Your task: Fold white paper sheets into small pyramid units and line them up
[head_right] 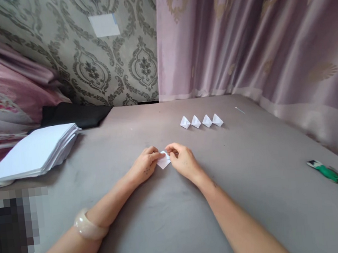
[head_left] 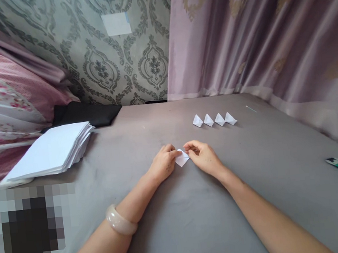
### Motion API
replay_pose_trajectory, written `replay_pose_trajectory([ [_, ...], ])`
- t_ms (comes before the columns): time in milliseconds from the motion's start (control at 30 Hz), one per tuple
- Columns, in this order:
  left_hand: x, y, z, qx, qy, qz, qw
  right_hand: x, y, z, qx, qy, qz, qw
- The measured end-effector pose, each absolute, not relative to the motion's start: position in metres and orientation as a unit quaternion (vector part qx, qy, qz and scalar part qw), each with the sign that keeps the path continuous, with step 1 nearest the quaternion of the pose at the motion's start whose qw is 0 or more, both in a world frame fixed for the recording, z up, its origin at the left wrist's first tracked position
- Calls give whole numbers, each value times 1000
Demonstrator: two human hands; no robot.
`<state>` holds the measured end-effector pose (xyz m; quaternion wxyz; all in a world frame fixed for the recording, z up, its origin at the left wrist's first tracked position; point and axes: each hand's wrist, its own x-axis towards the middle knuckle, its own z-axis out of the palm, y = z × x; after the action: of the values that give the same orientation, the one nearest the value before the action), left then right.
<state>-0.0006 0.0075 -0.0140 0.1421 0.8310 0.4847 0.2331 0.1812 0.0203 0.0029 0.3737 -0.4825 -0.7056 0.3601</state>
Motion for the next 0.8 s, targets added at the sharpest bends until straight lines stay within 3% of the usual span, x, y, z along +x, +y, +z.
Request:
replay_pose_trajectory([
  [167,-1,7,-12,828,485,241,141,177,11,5,-459,-778,259,341],
  [367,1,8,-12,806,494,279,167,174,5,4,-461,-810,215,291],
  [567,-7,12,-8,620,596,376,345,171,-5,10,-446,-857,135,218],
  [800,-16,11,-4,481,619,466,410,168,-11,16,-409,-894,77,164],
])
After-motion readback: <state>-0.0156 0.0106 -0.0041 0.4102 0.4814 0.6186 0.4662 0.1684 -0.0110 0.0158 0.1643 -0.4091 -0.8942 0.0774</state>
